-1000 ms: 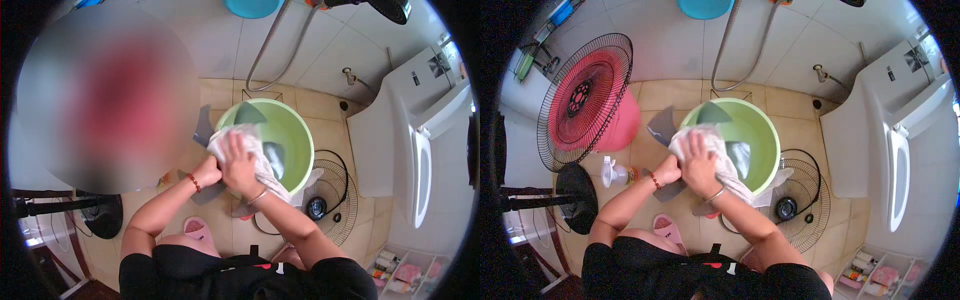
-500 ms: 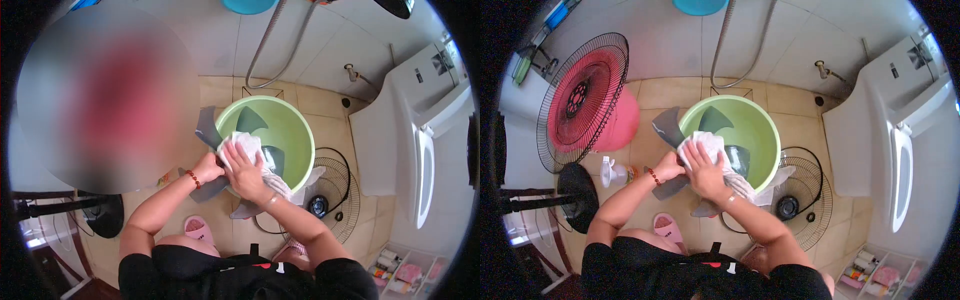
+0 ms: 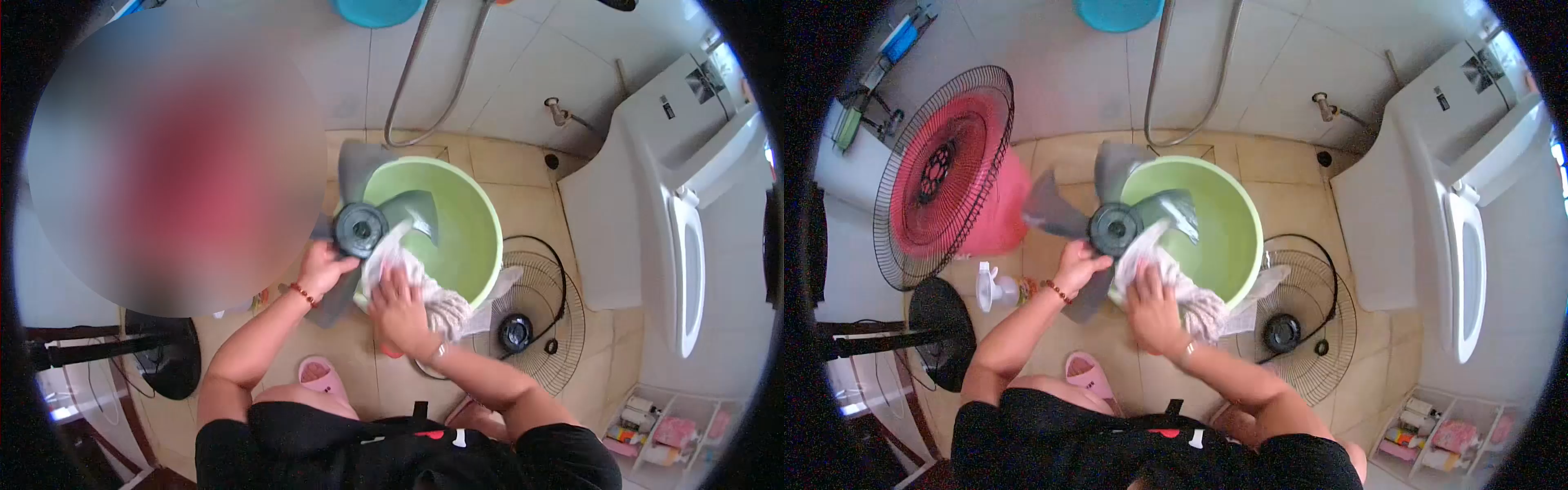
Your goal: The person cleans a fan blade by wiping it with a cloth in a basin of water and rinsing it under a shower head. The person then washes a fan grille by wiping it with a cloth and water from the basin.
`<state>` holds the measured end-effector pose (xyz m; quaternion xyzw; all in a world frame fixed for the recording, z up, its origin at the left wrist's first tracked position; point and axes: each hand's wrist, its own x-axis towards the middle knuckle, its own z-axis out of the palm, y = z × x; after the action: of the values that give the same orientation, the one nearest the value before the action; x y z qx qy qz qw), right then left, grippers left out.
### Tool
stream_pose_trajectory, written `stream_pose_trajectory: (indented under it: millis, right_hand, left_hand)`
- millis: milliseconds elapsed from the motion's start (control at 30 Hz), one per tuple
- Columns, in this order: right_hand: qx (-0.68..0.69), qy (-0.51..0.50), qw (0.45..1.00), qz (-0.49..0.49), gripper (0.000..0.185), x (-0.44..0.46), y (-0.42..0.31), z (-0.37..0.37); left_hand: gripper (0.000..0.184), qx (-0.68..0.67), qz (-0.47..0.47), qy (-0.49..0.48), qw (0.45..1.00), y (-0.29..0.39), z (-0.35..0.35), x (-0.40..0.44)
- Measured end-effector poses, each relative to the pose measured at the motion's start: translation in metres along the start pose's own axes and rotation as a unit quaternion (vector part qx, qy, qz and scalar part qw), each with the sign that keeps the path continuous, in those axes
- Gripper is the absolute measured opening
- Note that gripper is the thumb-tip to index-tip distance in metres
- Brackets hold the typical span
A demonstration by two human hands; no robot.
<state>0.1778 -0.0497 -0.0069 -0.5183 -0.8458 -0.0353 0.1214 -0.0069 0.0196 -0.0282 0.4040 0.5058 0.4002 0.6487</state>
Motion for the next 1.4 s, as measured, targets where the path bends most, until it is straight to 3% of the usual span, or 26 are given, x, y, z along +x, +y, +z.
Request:
stream_pose_trajectory:
  millis: [67,167,233,300,333,433,533,633,667,700,733,800,833,867,900,967,1000,1100,1133,1200,1300,1333,1367,1400]
  right_hand:
    - [0.044,0.007,0.998,-0.052,0.025,-0.022,0.003,-0.004]
    - [0.155,-0.035,0.987,0.023,0.023,0.005,0.01,-0.013]
    - [0.169,-0.018,0.984,0.059,0.022,0.028,0.014,-0.003]
    - [0.165,0.013,0.98,0.106,0.022,0.046,0.013,0.001]
    - [0.141,0.039,0.988,0.046,0.021,0.042,0.016,0.001]
    - [0.143,-0.064,0.987,0.046,0.017,0.007,0.044,0.009]
    - [0.272,-0.178,0.888,0.325,0.017,0.01,0.097,0.041]
    - [0.446,0.035,0.86,0.247,0.019,0.05,0.076,0.0]
    - [0.279,0.087,0.945,0.146,0.019,0.063,0.056,0.004]
    - [0.095,0.134,0.986,0.038,0.02,0.072,0.04,0.009]
    - [0.106,0.1,0.986,0.077,0.021,0.069,0.037,0.023]
    - [0.138,0.037,0.98,0.14,0.024,0.064,0.036,0.063]
    - [0.188,-0.026,0.965,0.18,0.023,0.062,0.038,0.057]
    - [0.236,-0.09,0.943,0.217,0.023,0.056,0.05,0.047]
    - [0.279,-0.153,0.913,0.254,0.023,0.05,0.063,0.038]
    - [0.319,-0.181,0.885,0.286,0.026,0.02,0.09,0.058]
    - [0.337,-0.193,0.872,0.3,0.027,0.021,0.095,0.053]
    - [0.491,-0.015,0.815,0.306,0.025,0.039,0.08,0.05]
    - [0.599,0.023,0.701,0.387,0.026,0.044,0.083,0.053]
    - [0.753,0.096,0.404,0.51,0.027,0.053,0.096,0.06]
    - [0.843,0.03,0.232,0.484,0.033,0.06,0.109,0.016]
    - [0.863,-0.019,0.269,0.427,0.04,0.054,0.118,0.033]
    - [0.835,-0.015,0.329,0.441,0.035,0.048,0.114,0.056]
    - [0.803,-0.019,0.43,0.412,0.033,0.054,0.09,0.046]
  left_hand:
    - [0.028,-0.012,-0.019,0.002,1.0,0.008,0.007,-0.019]
    - [0.029,0.021,-0.004,0.017,1.0,-0.012,0.004,-0.027]
    - [0.028,-0.005,-0.028,0.01,1.0,-0.012,0.002,-0.024]
    - [0.024,0.002,0.012,0.06,0.998,-0.017,0.002,-0.022]
    - [0.022,0.009,0.029,0.082,0.996,-0.018,0.001,-0.024]
    - [0.019,-0.027,0.018,0.082,0.996,-0.012,0.003,-0.027]
    - [0.021,0.034,0.051,0.07,0.996,-0.018,-0.007,-0.02]
    - [0.015,0.034,0.082,0.083,0.993,-0.024,-0.001,-0.021]
    - [0.012,0.054,0.073,0.085,0.992,-0.015,0.003,-0.026]
    - [0.01,0.073,0.068,0.084,0.991,-0.011,0.007,-0.027]
    - [0.016,0.083,0.133,0.093,0.983,-0.027,0.003,-0.019]
    - [0.022,0.114,0.142,0.093,0.979,-0.031,-0.002,-0.017]
    - [0.025,0.131,0.14,0.096,0.977,-0.034,-0.007,-0.02]
    - [0.03,0.128,0.197,0.107,0.966,-0.044,-0.01,-0.016]
    - [0.026,0.108,0.171,0.117,0.972,-0.04,-0.013,-0.018]
    - [0.018,0.059,0.124,0.131,0.982,-0.024,-0.01,-0.019]
    - [0.008,-0.046,0.093,0.14,0.985,-0.022,-0.005,-0.017]
    - [0.02,-0.083,0.07,0.141,0.984,-0.022,-0.011,-0.01]
    - [0.024,-0.102,0.064,0.146,0.982,-0.021,-0.01,-0.012]
    - [0.026,-0.121,0.064,0.162,0.977,-0.024,-0.007,-0.017]
    - [0.028,-0.13,0.058,0.161,0.977,-0.027,-0.008,-0.02]
    - [0.028,-0.129,0.077,0.156,0.976,-0.031,-0.007,-0.017]
    - [0.028,-0.129,0.096,0.153,0.975,-0.035,-0.005,-0.017]
    - [0.028,-0.142,0.093,0.18,0.969,-0.036,0.0,-0.017]
